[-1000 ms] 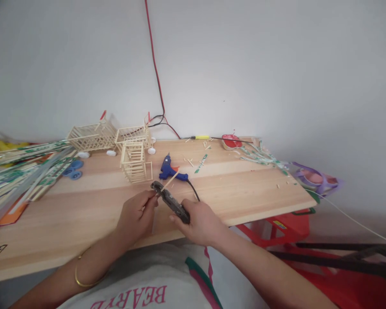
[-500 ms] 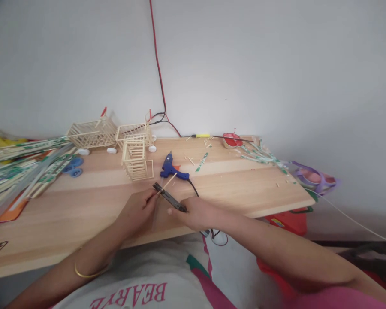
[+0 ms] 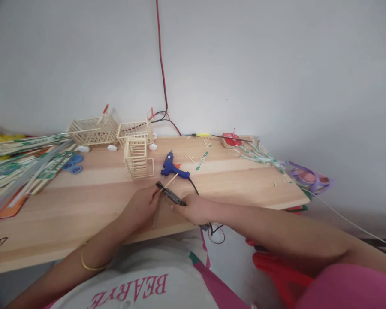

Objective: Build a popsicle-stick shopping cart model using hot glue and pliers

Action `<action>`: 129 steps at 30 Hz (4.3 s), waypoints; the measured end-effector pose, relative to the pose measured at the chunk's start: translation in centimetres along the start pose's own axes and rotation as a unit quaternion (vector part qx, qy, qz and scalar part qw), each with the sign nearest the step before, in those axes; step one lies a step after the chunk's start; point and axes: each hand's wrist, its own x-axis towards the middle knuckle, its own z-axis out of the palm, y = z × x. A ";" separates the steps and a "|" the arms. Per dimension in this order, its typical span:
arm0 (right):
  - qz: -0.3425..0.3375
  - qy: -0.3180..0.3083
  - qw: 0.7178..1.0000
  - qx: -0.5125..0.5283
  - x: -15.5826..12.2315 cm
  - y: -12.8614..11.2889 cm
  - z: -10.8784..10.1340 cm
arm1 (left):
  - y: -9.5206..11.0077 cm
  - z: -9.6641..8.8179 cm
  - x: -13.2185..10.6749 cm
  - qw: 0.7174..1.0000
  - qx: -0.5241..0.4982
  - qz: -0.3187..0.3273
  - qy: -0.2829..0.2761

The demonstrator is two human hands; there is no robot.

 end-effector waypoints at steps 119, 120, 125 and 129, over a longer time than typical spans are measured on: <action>-0.396 0.323 0.853 -0.100 0.5 -1.1 2.6 | -0.2 0.1 -0.2 0.755 -0.646 -0.106 -0.029; -0.390 0.321 0.856 -0.106 0.4 -0.9 2.1 | -0.2 0.1 -0.2 0.767 -0.633 -0.105 -0.020; -0.154 0.472 0.850 -0.177 -0.2 2.3 -2.1 | -0.1 -0.3 -0.3 0.817 -0.564 -0.112 0.041; 0.140 0.495 0.842 -0.163 0.0 5.4 -4.8 | -0.1 -0.3 -0.3 0.835 -0.538 -0.108 0.045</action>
